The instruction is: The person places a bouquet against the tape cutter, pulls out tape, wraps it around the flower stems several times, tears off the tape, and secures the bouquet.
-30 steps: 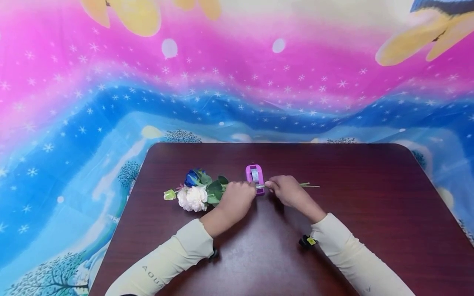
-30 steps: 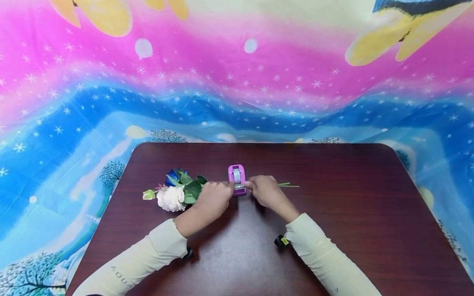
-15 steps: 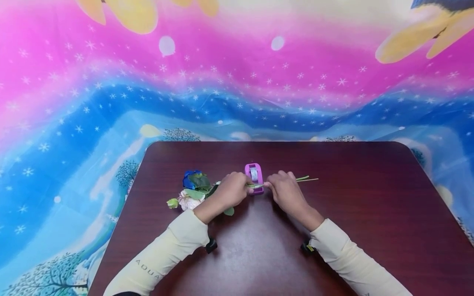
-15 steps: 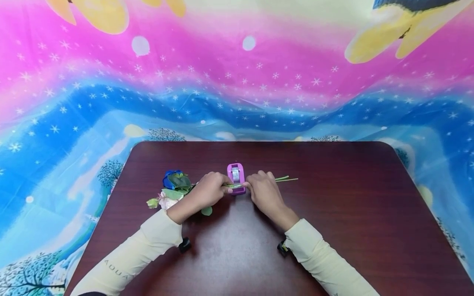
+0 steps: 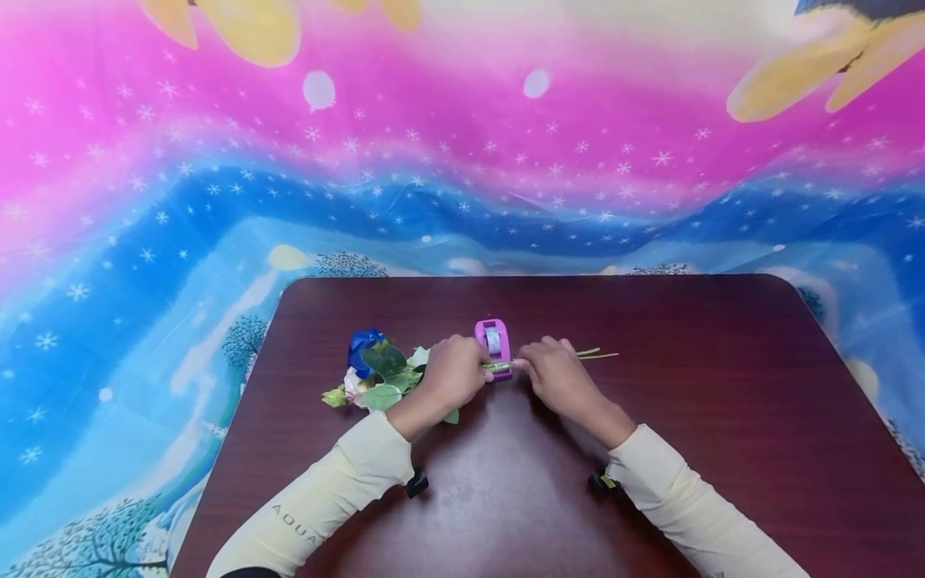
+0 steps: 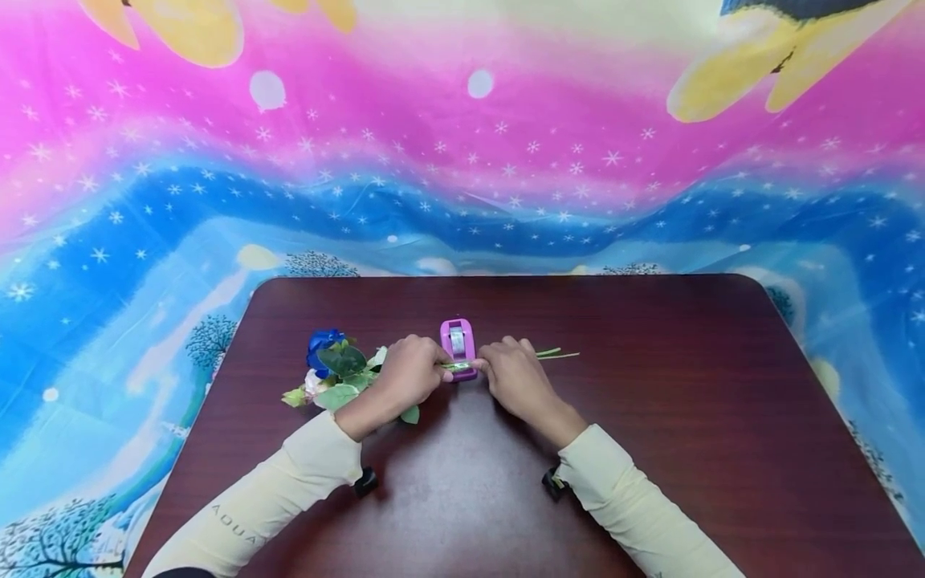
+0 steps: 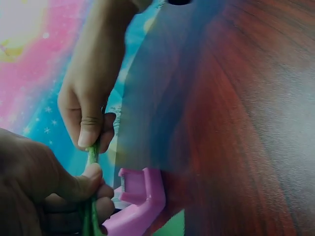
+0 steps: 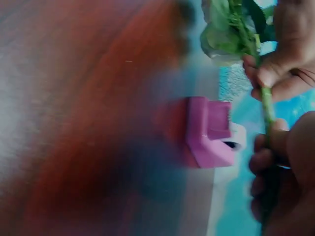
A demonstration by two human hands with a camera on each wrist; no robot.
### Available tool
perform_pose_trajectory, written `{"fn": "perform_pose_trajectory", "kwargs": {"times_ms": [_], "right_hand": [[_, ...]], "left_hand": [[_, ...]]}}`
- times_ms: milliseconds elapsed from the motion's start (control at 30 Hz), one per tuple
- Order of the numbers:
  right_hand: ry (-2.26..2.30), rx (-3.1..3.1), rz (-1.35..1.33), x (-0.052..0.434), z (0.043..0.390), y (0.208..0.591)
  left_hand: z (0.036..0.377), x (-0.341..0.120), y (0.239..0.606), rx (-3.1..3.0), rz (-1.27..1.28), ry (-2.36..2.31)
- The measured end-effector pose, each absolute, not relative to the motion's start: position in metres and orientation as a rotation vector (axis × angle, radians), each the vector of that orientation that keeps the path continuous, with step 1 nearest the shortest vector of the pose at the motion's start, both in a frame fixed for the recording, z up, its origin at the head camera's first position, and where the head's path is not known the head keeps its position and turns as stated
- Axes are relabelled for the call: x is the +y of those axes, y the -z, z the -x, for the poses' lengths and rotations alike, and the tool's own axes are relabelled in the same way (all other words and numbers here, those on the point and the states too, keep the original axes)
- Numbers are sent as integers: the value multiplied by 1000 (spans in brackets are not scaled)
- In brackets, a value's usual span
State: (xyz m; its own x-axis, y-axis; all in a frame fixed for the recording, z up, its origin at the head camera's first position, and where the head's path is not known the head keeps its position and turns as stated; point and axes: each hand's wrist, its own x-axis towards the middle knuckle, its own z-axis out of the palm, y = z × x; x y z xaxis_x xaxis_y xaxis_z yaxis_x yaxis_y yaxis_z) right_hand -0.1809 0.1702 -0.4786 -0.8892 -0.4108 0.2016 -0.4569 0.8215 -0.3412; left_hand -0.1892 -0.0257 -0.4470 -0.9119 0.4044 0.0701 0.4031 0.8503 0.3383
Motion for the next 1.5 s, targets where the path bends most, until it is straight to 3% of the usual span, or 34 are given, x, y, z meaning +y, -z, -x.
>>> {"fn": "perform_pose_trajectory", "kwargs": {"times_ms": [500,1167,1500], "right_hand": [[-986,-3164,-758,178,194,468],[-686,-2692,-804,172,187,490],[-754,-2845,-681,171,179,489]], "left_hand": [[177,-23,460,3223,-905,-279],[185,-25,445,2937,-755,-434],[180,-30,461,3150,-1003,-114]]}}
